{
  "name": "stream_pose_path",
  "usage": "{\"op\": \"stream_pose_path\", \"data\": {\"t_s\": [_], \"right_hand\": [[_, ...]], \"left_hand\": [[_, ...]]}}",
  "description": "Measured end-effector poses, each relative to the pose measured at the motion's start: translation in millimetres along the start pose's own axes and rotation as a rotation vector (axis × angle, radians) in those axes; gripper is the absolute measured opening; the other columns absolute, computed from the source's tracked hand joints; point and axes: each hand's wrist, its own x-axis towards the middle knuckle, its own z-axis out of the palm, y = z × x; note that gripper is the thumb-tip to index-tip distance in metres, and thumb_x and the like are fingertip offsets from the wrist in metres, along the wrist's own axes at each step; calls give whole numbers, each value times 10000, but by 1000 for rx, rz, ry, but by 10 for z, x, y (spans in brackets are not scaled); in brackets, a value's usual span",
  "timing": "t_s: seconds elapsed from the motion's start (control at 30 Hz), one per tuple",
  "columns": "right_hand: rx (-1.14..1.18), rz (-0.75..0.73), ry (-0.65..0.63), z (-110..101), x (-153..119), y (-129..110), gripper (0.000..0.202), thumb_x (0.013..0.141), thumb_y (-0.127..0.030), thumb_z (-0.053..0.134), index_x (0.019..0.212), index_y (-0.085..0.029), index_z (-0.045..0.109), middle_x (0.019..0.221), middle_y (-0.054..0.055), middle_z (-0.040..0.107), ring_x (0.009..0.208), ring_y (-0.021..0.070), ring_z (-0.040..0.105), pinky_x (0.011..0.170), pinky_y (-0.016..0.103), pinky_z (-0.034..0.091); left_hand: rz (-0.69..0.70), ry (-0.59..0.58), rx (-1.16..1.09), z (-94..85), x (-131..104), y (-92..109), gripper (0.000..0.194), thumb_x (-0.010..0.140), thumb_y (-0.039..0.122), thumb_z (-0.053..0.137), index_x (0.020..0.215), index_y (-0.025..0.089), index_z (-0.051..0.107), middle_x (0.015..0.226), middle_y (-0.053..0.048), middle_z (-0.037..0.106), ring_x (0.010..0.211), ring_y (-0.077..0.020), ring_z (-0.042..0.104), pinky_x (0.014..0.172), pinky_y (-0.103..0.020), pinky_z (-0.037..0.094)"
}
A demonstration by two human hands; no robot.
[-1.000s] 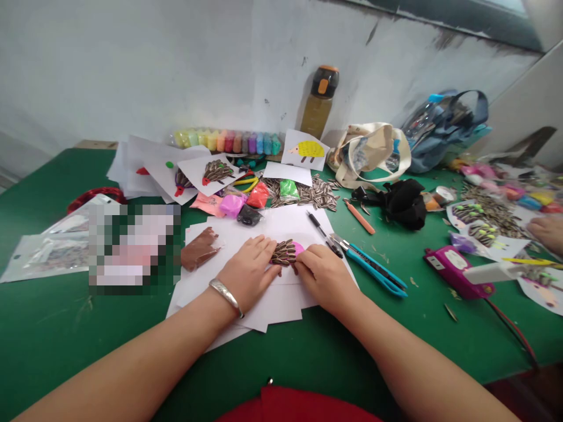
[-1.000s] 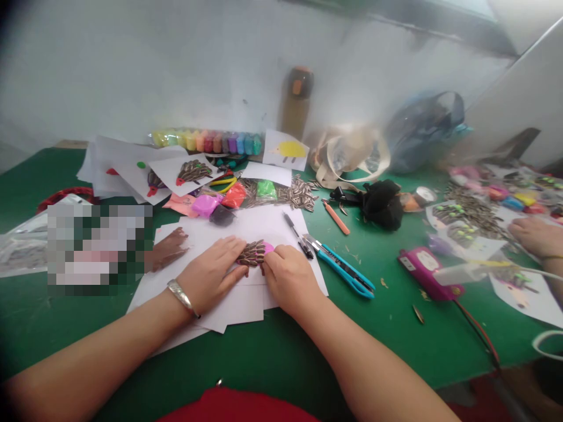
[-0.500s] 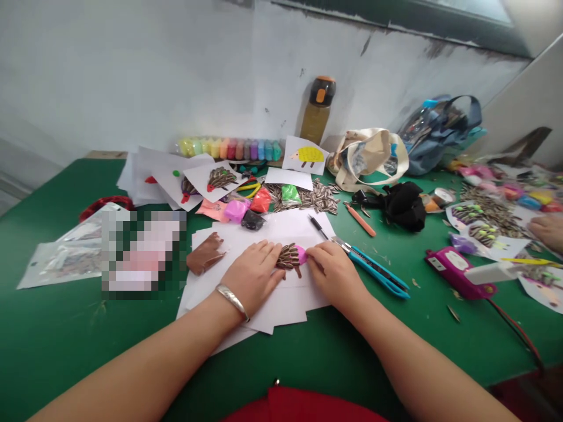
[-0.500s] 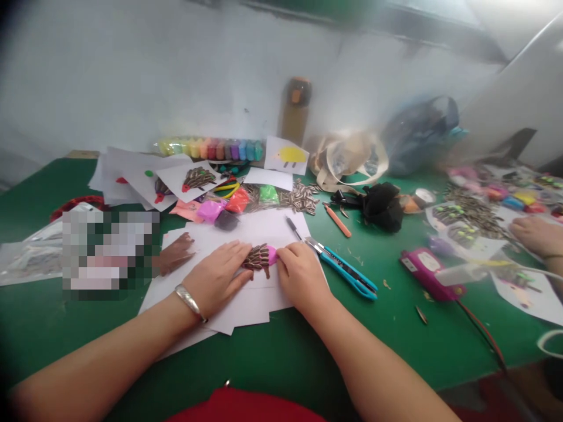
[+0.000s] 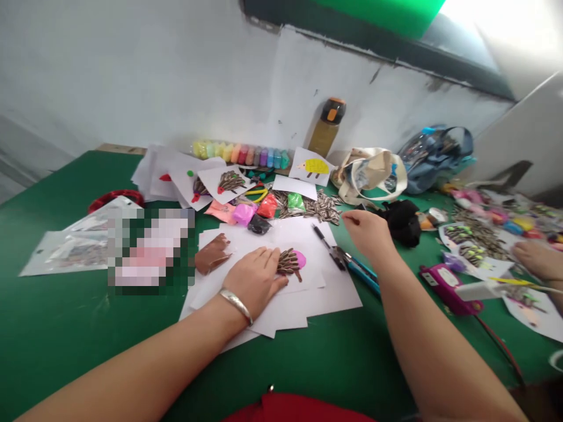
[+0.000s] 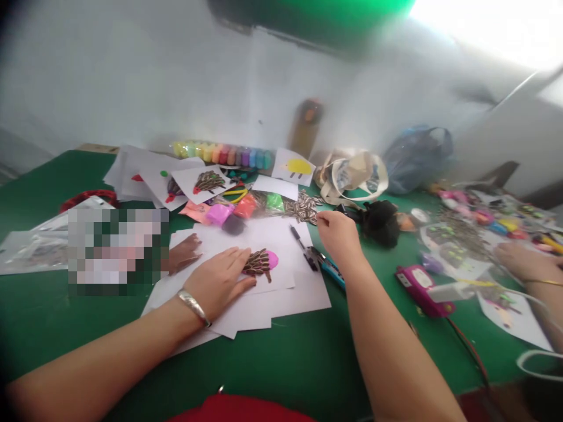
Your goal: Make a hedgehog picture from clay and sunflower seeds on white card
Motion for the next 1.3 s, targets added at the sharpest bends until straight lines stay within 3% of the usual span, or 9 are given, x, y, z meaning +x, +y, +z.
{"op": "stream_pose_path", "data": {"t_s": [0.17, 0.47, 0.57, 0.7, 0.83, 0.93, 1.07, 1.3], "right_hand": [[-112, -10, -55, 229, 111, 171, 304, 831, -176, 470, 910, -189, 763, 913, 81, 732, 855, 215, 636, 775, 303, 439], [-140, -90, -56, 557, 134, 216, 268, 841, -148, 465, 853, -194, 729, 812, 94, 641, 791, 219, 559, 731, 318, 409], [-147, -77, -19, 530, 100, 187, 244, 854, -133, 455, 858, -183, 694, 826, 116, 629, 791, 234, 551, 724, 333, 403], [-42, 1, 26, 275, -60, 11, 253, 923, -206, 396, 985, -181, 640, 847, 106, 653, 754, 229, 568, 688, 335, 411], [324, -30, -157, 79, -343, -253, 190, 904, -288, 476, 913, -243, 661, 756, 8, 681, 666, 169, 596, 701, 310, 461], [507, -62, -246, 156, -501, -387, 200, 876, -279, 508, 926, -241, 698, 911, 21, 734, 837, 187, 663, 771, 321, 499], [484, -61, -270, 350, -524, -445, 212, 852, -240, 537, 964, -250, 716, 917, 13, 746, 847, 185, 674, 792, 322, 504], [422, -257, -233, 448, -481, -441, 175, 882, -187, 548, 907, -229, 716, 852, 25, 678, 870, 172, 623, 785, 286, 470]], "left_hand": [[43, 19, 14, 8, 0, -61, 513, 926, 456, 533, 1243, 55, 568, 1209, -191, 662, 1138, -305, 608, 1002, -443, 472], [57, 17, -29, -44, 15, -79, 494, 900, 450, 580, 1220, 73, 583, 1177, -165, 672, 1112, -301, 605, 992, -448, 479], [57, 4, -28, -43, 12, -82, 494, 897, 447, 584, 1231, 83, 576, 1186, -160, 665, 1120, -304, 598, 988, -454, 484], [64, 9, -20, -48, 13, -66, 516, 878, 418, 618, 1235, 48, 571, 1174, -172, 662, 1113, -317, 593, 984, -463, 488], [64, 25, -32, -60, 19, -45, 523, 864, 390, 639, 1244, 38, 563, 1165, -187, 652, 1100, -325, 592, 955, -475, 503], [62, 30, -32, -56, 14, -46, 522, 863, 386, 638, 1255, 51, 558, 1224, -205, 619, 1118, -330, 583, 952, -482, 503], [63, 2, -33, -35, -2, -65, 516, 885, 399, 609, 1267, 56, 554, 1266, -212, 599, 1162, -334, 561, 974, -495, 488], [39, -43, -15, -28, -5, -60, 506, 902, 407, 583, 1282, 74, 558, 1296, -190, 593, 1198, -333, 535, 981, -493, 477]]}}
